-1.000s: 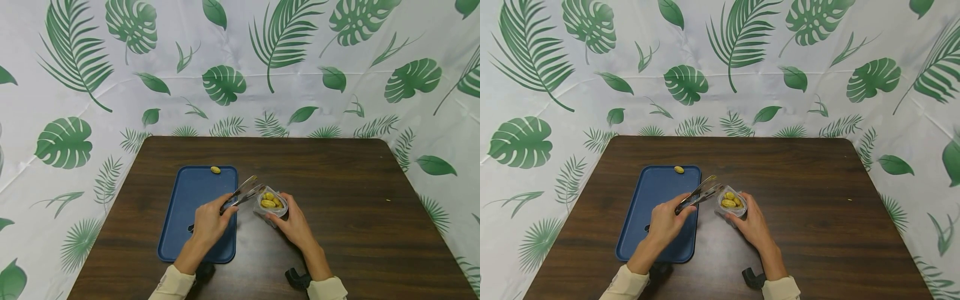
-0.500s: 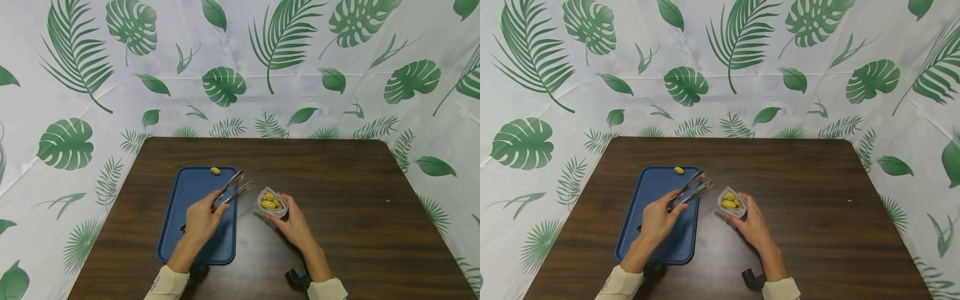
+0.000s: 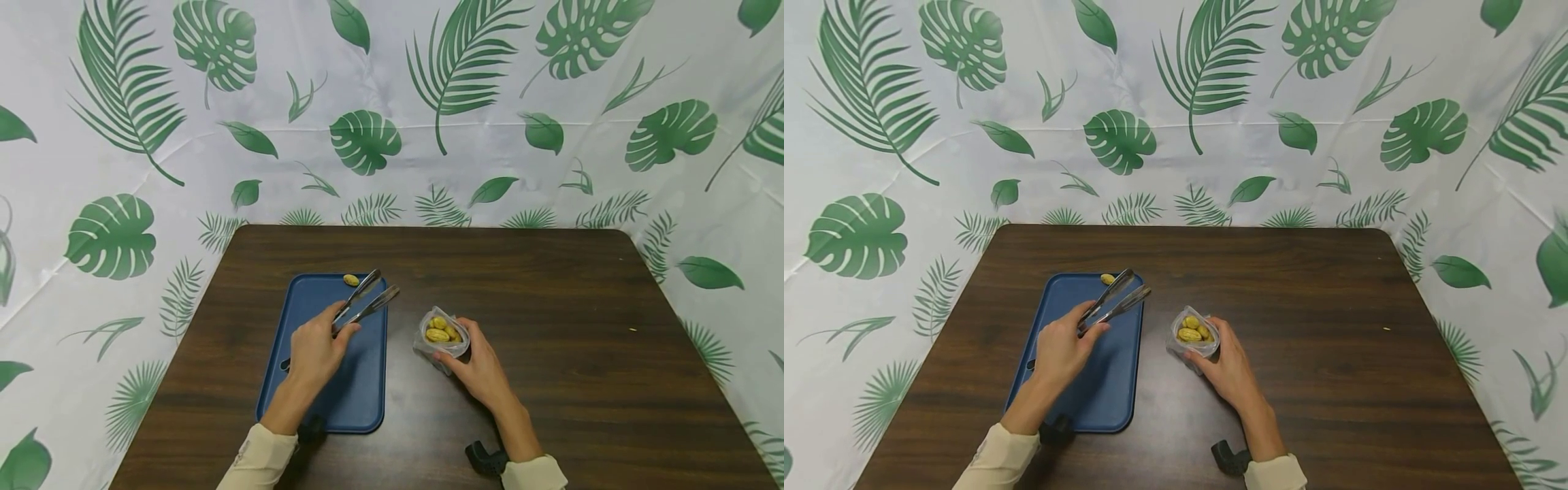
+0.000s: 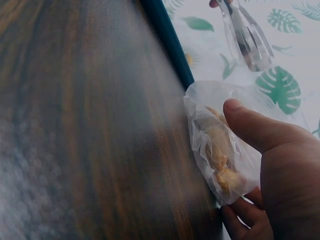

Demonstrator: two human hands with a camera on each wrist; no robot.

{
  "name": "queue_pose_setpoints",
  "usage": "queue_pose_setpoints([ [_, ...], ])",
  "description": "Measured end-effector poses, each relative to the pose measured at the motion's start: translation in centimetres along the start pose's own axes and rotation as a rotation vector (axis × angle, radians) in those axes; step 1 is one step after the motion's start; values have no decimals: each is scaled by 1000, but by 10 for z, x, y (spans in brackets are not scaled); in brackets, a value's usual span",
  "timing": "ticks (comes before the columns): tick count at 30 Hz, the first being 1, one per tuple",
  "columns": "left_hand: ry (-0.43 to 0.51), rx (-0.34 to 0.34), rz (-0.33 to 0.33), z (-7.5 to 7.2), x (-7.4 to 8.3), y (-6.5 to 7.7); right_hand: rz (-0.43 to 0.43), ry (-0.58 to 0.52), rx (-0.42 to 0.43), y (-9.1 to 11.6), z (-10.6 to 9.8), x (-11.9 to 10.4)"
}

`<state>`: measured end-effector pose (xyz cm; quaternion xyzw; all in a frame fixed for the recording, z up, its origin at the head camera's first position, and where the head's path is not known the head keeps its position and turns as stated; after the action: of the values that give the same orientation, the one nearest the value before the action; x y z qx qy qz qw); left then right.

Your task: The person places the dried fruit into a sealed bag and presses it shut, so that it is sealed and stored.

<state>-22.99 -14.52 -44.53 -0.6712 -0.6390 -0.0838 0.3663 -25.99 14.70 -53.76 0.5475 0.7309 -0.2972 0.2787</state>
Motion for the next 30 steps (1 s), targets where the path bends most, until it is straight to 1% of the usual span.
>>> queue_pose_setpoints([
  [3,-7,7,-3,-2,-3,-1,1,1,1,0,0,0],
  [9,-36,6,-34,-4,-13,-5,4,4,3,-1,0,1],
  [17,-79,46,-36,-11,-22,-13,7,-11,-8,0,0,0],
  [24,-109,34,-62,-14,-27,-19,8,-14,-9,0,0,0],
  [30,-123,13,-87,-13,-34,-23,3,-17,-5,0,0,0],
])
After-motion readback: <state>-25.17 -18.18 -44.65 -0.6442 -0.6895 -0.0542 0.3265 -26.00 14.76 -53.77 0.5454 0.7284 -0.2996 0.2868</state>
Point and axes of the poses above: each hand's wrist, its own y-axis away from the middle knuckle, its own z-axis out of the palm, x = y × z, the point moved 8 cm from there along -y, towards the middle knuckle, and after that the axes turned 6 degrees about y, right-handed, at the moved point
